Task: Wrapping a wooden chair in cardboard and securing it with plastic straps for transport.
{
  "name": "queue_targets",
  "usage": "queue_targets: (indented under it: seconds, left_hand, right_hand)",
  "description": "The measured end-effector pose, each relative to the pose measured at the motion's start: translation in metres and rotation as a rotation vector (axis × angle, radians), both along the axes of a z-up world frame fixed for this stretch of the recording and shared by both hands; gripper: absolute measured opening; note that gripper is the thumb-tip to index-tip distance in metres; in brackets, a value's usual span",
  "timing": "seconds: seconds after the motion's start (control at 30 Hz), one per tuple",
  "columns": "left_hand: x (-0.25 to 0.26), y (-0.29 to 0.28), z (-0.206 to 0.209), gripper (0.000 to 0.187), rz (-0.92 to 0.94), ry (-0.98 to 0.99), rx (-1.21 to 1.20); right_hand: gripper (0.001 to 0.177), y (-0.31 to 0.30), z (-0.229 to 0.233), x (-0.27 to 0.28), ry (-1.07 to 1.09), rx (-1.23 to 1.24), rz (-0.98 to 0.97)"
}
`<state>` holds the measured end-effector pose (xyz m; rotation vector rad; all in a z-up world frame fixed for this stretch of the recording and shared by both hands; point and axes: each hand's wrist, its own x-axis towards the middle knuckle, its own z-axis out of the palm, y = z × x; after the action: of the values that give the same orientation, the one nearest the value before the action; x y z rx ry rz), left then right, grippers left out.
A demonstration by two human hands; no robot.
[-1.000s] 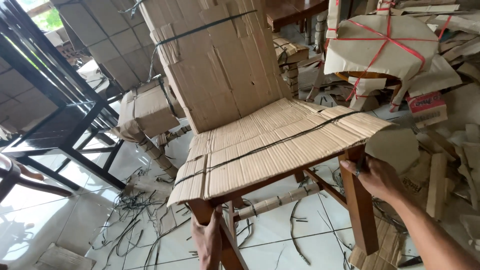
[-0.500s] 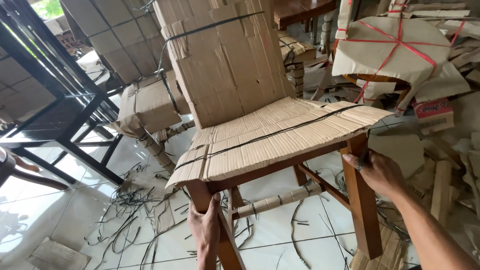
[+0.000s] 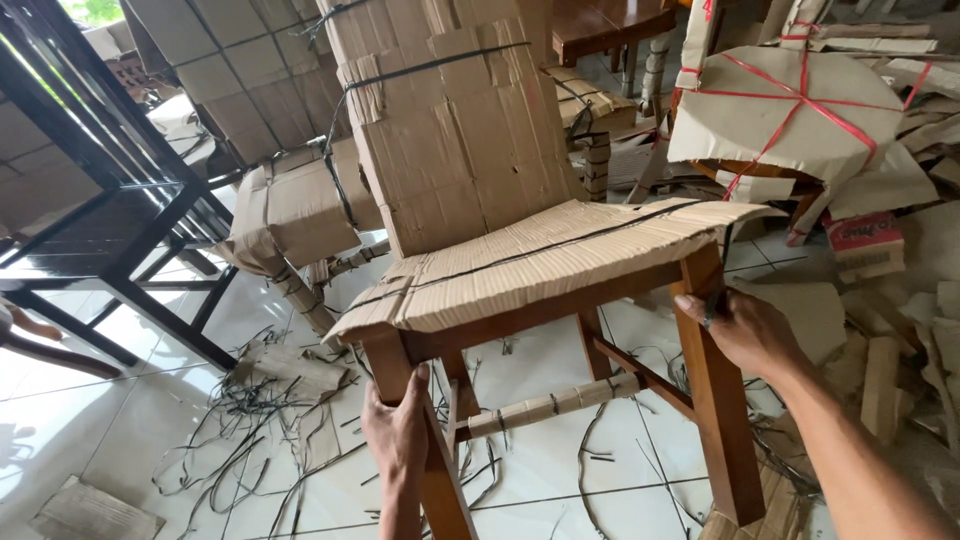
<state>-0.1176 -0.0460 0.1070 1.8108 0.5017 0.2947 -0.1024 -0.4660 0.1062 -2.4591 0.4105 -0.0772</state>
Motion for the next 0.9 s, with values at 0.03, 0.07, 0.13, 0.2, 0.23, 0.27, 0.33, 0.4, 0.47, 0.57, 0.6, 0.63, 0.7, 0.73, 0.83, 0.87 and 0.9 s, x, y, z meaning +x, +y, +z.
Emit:
queue_targets:
  seconds: [0.03, 0.07, 0.13, 0.2, 0.23, 0.27, 0.33, 0.4, 0.47, 0.57, 0.6, 0.63, 0.7, 0.73, 0.83, 0.87, 0.9]
  left_hand:
    - [0.005, 0.003, -0.005, 0.128, -0.004, 0.001, 0.021]
    - [0.008, 0.003, -0.003, 0.128, -0.004, 0.002, 0.018]
    - [0.012, 0.004, 0.003, 0.128, 0.004, 0.044, 0.059]
    - [0.015, 0.004, 0.008, 0.126, 0.003, 0.036, 0.065]
    - [0.017, 0.003, 0.011, 0.124, -0.002, 0.025, 0.074]
    - [0.018, 0.003, 0.014, 0.124, -0.001, 0.025, 0.073]
    - [0.022, 0.002, 0.021, 0.1, 0.005, 0.053, 0.052]
    - [0.028, 0.008, 0.009, 0.076, 0.007, 0.017, 0.066]
    - [0.032, 0.01, 0.004, 0.064, 0.009, -0.022, 0.078]
    - [0.032, 0.01, 0.006, 0.064, 0.027, 0.009, 0.115]
    - [0.032, 0.01, 0.007, 0.064, 0.029, 0.005, 0.1]
    - [0.031, 0.01, 0.009, 0.065, 0.03, -0.002, 0.085]
    - [0.025, 0.004, 0.022, 0.071, 0.029, 0.03, 0.063]
    - [0.023, 0.001, 0.029, 0.09, 0.027, 0.063, 0.042]
    - [0.012, -0.008, 0.05, 0.063, 0.02, 0.09, 0.033]
    - [0.01, -0.01, 0.051, 0.063, 0.013, 0.086, 0.032]
    - [0.008, -0.011, 0.053, 0.066, 0.021, 0.073, 0.013]
  right_hand:
    - [0.066, -0.003, -0.006, 0.005, -0.05, -0.008, 0.044]
    - [0.066, -0.001, -0.001, 0.006, -0.049, -0.011, 0.044]
    - [0.066, 0.003, 0.008, 0.008, -0.023, 0.008, 0.035]
    - [0.065, 0.003, 0.008, 0.016, -0.032, -0.004, 0.053]
    - [0.064, 0.003, 0.008, 0.02, -0.045, -0.013, 0.065]
    - [0.064, 0.004, 0.01, 0.022, -0.045, -0.014, 0.066]
    - [0.067, 0.006, 0.017, 0.028, 0.017, 0.015, 0.032]
    - [0.065, 0.009, 0.023, 0.031, 0.005, 0.002, 0.052]
    - [0.064, 0.01, 0.027, 0.032, -0.01, -0.012, 0.072]
    - [0.065, 0.009, 0.025, 0.035, -0.01, 0.037, 0.062]
    - [0.066, 0.006, 0.02, 0.036, -0.021, -0.006, 0.072]
    - [0.067, 0.004, 0.015, 0.038, -0.035, -0.048, 0.082]
    - [0.066, 0.003, 0.012, 0.038, -0.032, -0.023, 0.064]
    - [0.065, 0.002, 0.01, 0.037, -0.028, 0.003, 0.044]
    - [0.056, 0.02, 0.033, 0.019, 0.058, 0.057, -0.069]
    - [0.056, 0.017, 0.027, 0.015, 0.054, 0.056, -0.075]
    - [0.047, 0.014, 0.021, 0.012, -0.005, 0.171, -0.132]
